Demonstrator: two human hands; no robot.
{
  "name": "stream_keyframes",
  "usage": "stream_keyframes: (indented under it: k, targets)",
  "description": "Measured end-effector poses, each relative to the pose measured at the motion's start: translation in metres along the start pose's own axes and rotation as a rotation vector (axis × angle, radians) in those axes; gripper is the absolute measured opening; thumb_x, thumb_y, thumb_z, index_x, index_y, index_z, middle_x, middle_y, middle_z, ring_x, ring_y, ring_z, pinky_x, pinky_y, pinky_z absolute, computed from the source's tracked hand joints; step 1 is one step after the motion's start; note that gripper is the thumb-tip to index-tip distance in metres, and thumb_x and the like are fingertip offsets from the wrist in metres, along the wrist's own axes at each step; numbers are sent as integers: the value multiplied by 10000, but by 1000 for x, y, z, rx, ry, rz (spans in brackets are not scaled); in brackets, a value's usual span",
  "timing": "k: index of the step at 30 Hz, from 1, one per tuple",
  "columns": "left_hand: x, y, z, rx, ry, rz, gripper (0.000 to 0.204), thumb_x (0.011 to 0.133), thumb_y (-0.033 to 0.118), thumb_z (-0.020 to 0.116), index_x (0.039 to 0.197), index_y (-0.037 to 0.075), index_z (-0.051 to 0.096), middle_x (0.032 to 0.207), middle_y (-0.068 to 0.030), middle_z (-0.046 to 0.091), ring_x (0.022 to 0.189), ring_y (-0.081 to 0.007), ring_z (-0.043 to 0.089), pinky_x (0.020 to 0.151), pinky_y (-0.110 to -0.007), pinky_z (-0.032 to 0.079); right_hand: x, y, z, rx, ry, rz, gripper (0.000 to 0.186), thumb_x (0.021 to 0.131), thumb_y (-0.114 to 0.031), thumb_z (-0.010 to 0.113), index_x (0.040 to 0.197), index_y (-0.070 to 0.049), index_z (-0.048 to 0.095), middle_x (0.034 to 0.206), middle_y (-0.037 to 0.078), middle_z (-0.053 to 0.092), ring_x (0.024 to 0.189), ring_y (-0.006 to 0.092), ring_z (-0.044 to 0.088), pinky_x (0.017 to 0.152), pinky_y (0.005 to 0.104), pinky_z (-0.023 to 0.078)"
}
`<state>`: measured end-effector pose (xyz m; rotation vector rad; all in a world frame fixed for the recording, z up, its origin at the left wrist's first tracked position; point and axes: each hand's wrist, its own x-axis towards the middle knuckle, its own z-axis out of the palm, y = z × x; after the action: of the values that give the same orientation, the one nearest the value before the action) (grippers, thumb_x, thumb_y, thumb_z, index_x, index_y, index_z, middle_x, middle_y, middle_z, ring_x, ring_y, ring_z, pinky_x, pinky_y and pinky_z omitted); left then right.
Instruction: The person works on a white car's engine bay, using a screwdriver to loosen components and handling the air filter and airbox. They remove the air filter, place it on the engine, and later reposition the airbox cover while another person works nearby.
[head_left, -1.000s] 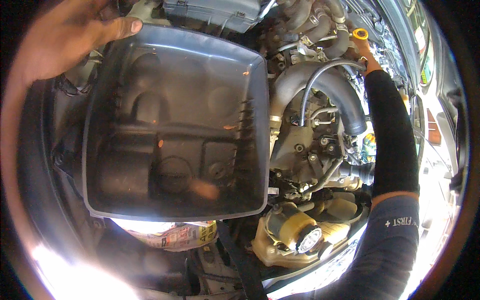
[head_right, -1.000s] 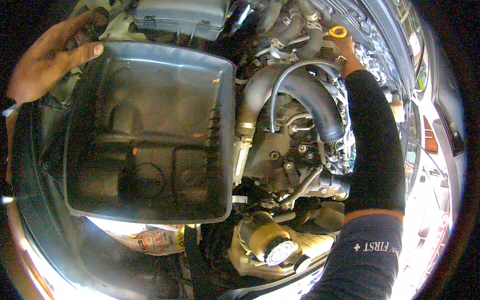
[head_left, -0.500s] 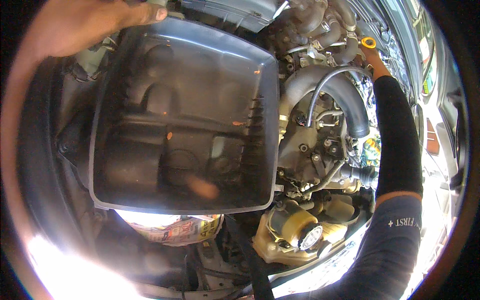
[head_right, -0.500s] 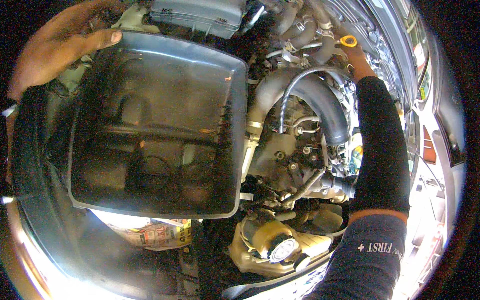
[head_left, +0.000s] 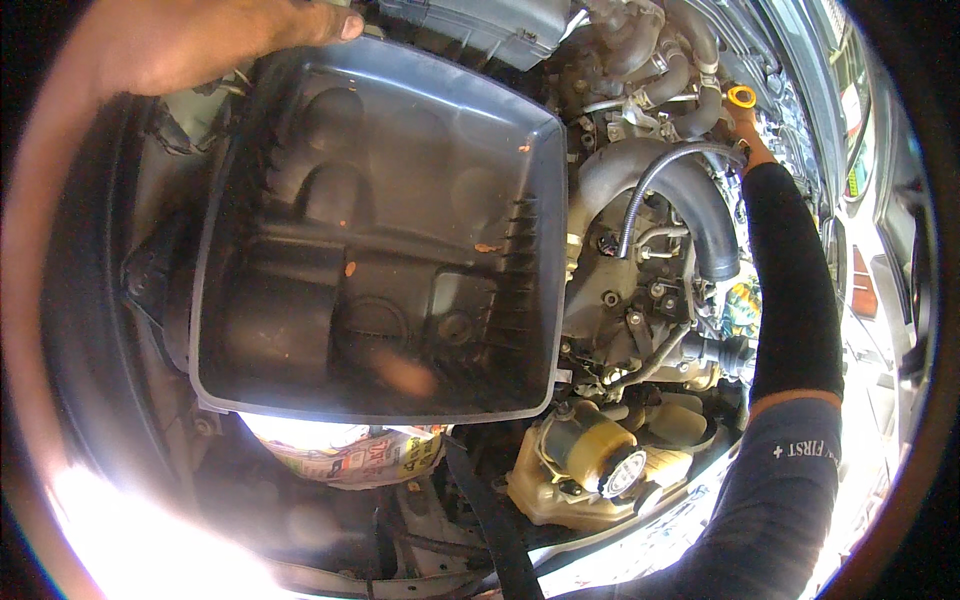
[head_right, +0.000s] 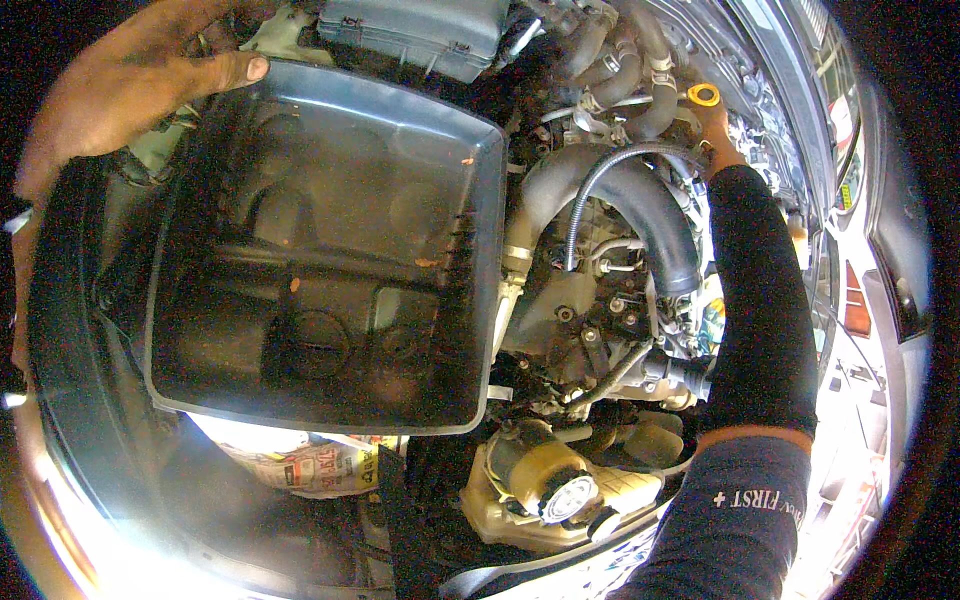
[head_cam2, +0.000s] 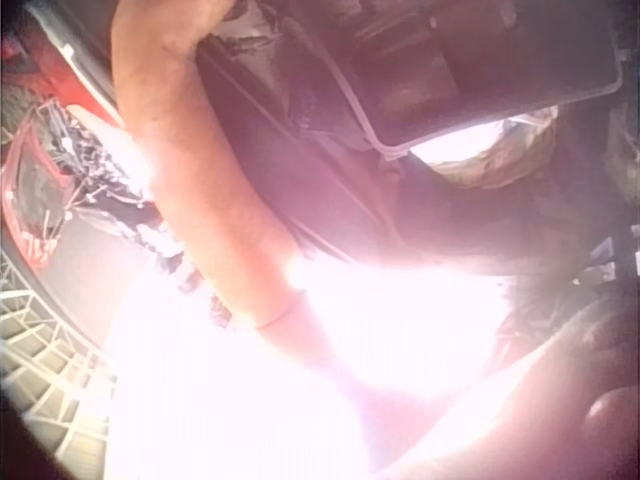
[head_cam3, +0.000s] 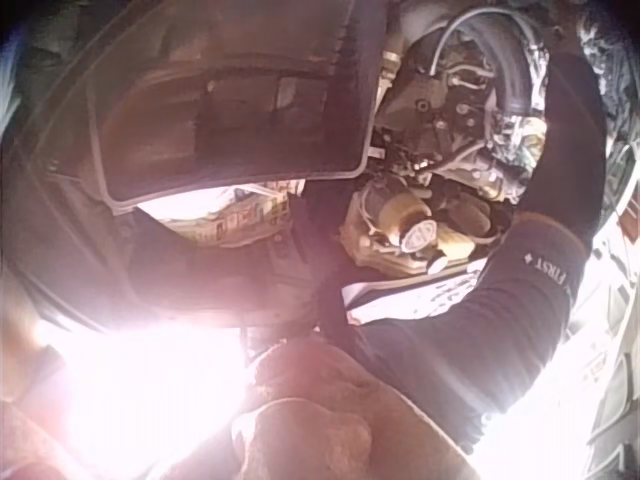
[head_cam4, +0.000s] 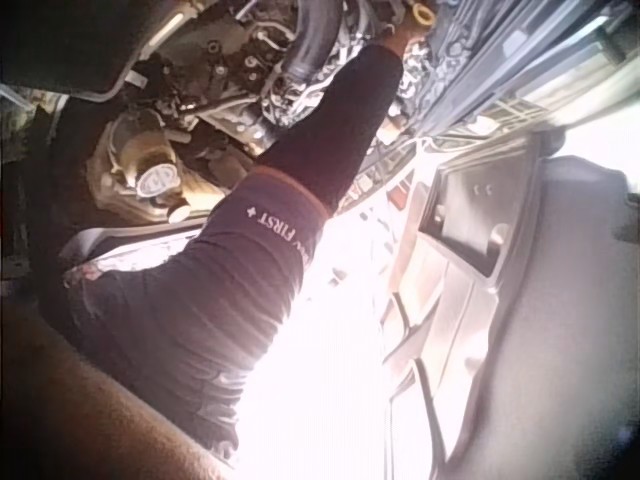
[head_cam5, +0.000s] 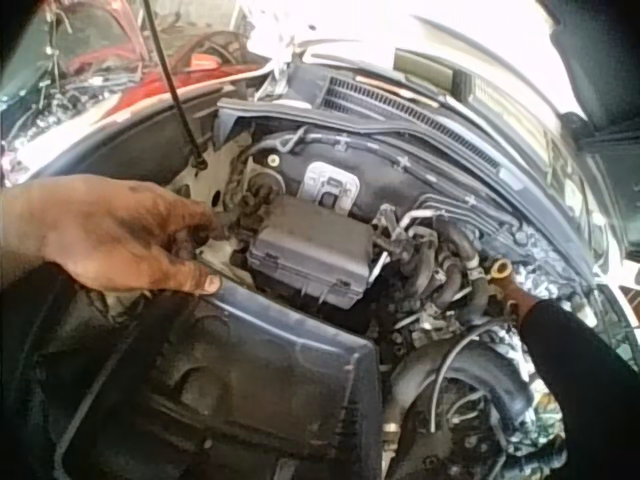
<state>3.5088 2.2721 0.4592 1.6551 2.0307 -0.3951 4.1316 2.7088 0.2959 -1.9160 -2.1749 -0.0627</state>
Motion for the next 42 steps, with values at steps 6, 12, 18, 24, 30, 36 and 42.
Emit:
stream_keyframes:
  k: [6, 12, 18, 24, 30, 36, 42]
  targets:
    - [-9, -1, 16, 125, 235, 110, 888, 1075, 560, 573, 1656, -49, 289, 1448, -267, 606, 1347, -374, 590, 1127, -457, 491, 6, 9, 2, 31, 18, 7, 503, 864, -327, 833, 1296, -121, 679, 1188, 80, 758, 1063, 218, 714, 924, 398, 554]
    - [5, -18, 6, 3, 90, 14, 895, 1076, 552, 575, 1648, -71, 281, 1479, -281, 587, 1380, -381, 569, 1157, -446, 478, 11, 14, 6, 62, 33, 18, 547, 830, -296, 873, 1311, -135, 668, 1189, 69, 761, 1049, 209, 718, 910, 395, 564]
    - [-4, -9, 13, 29, 165, 78, 893, 1072, 553, 585, 1644, -69, 297, 1381, -256, 640, 1290, -361, 616, 1091, -434, 508, 20, 19, 11, 161, 24, 83, 600, 796, -264, 914, 1325, -148, 657, 1189, 58, 764, 1036, 199, 723, 896, 392, 574]
    - [7, -44, 13, -4, 173, 274, 838, 1076, 538, 592, 1625, -52, 360, 1188, -177, 687, 1072, -331, 671, 952, -427, 538, 35, 35, 22, 147, 98, -7, 642, 766, -257, 949, 1328, -156, 656, 1194, 50, 769, 1026, 190, 729, 884, 389, 583]
    - [16, -41, 36, 58, 394, 377, 810, 1074, 525, 603, 1603, -52, 398, 1209, -187, 688, 1111, -324, 668, 970, -429, 534, 34, 33, 28, -4, 98, -58, 626, 757, -367, 945, 1280, -133, 693, 1201, 54, 780, 1039, 201, 740, 893, 393, 586]
    - [-5, -9, -8, -71, -31, 147, 824, 1072, 529, 605, 1609, -56, 386, 1272, -209, 675, 1190, -339, 646, 998, -436, 528, 18, 13, 10, -53, 41, -15, 587, 790, -405, 900, 1267, -124, 703, 1205, 71, 776, 1070, 227, 734, 917, 403, 574]
    - [2, -14, 10, 18, 101, 69, 860, 1072, 550, 592, 1637, -46, 336, 1321, -221, 663, 1226, -350, 637, 1005, -449, 527, 8, 0, 2, -126, 1, -34, 546, 832, -429, 848, 1259, -118, 710, 1212, 91, 770, 1103, 252, 724, 942, 412, 561]
